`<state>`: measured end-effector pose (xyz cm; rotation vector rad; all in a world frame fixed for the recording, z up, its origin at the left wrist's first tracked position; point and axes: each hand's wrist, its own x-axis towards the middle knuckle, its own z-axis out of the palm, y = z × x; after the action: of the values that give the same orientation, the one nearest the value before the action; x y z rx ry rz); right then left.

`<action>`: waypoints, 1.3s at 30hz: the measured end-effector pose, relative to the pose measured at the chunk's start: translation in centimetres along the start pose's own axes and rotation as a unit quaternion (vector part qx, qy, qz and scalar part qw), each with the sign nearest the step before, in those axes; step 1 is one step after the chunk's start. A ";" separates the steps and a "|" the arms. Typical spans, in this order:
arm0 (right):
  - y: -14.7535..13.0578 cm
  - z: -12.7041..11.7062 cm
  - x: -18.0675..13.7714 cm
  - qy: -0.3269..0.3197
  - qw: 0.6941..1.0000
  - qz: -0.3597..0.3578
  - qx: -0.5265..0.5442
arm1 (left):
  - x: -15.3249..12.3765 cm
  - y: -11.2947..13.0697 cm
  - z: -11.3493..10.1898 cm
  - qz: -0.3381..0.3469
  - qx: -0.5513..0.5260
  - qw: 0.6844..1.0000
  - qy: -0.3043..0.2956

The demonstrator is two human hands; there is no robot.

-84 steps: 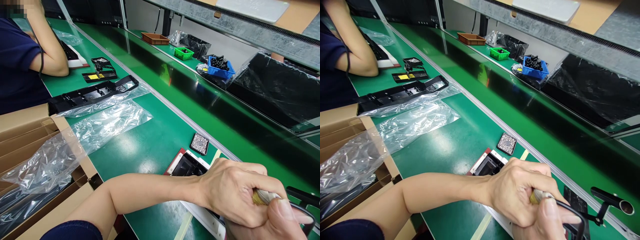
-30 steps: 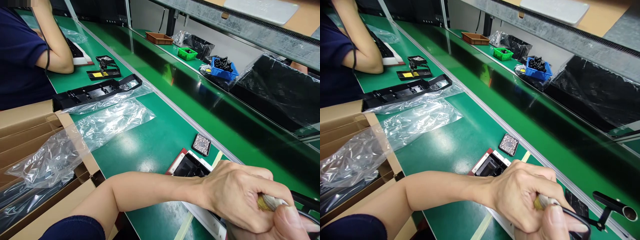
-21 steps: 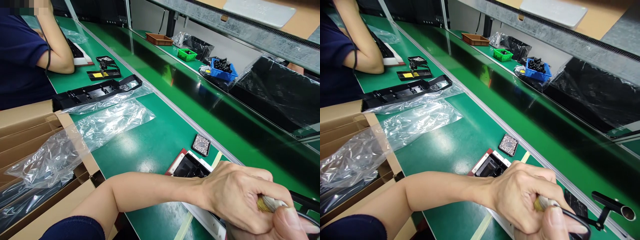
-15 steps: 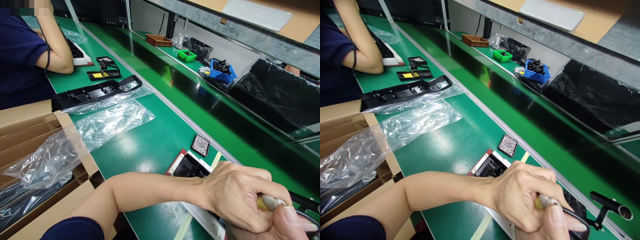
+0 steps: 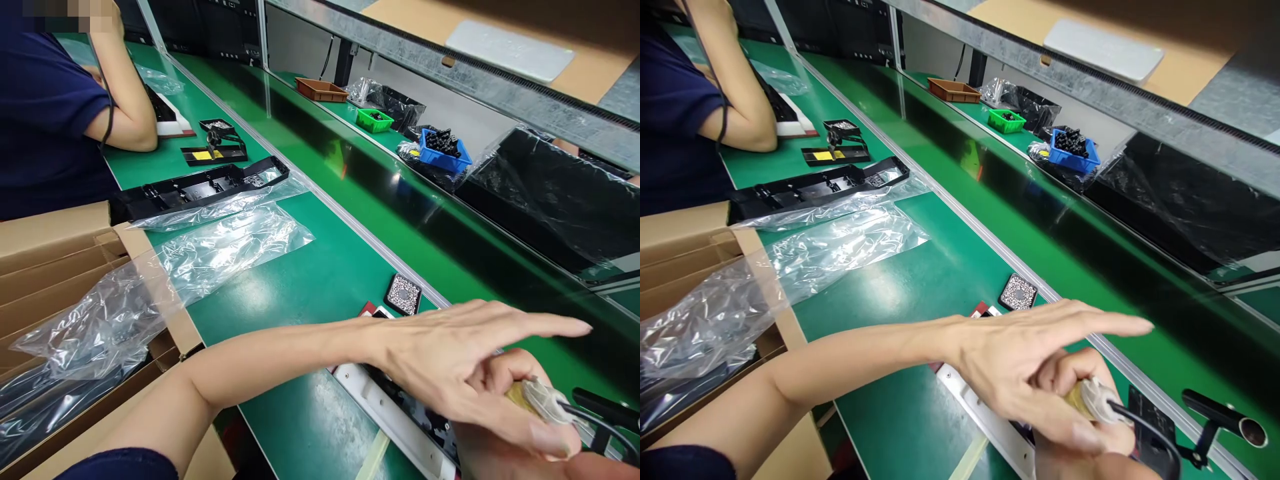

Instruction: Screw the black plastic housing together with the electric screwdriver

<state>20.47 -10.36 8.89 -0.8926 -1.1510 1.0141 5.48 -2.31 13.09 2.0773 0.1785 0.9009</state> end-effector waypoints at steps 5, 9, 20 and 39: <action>-2.1 2.6 0.3 0.032 0.999 0.007 0.009 | -4.3 -3.8 -0.8 -0.033 0.038 0.992 0.114; -2.2 2.8 0.4 0.050 0.998 0.010 0.022 | -7.7 -6.7 0.5 -0.020 0.091 0.985 0.148; -1.5 0.9 -0.2 0.010 1.000 -0.003 0.006 | -9.7 -9.4 3.5 0.035 0.083 0.986 0.138; -4.2 1.9 -0.1 -0.028 0.999 0.000 -0.043 | -10.1 -10.1 3.8 0.056 0.078 0.983 0.158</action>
<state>19.35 -11.64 13.20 -0.9370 -1.2498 0.9999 2.45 -2.59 -1.39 2.0909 0.3103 1.3218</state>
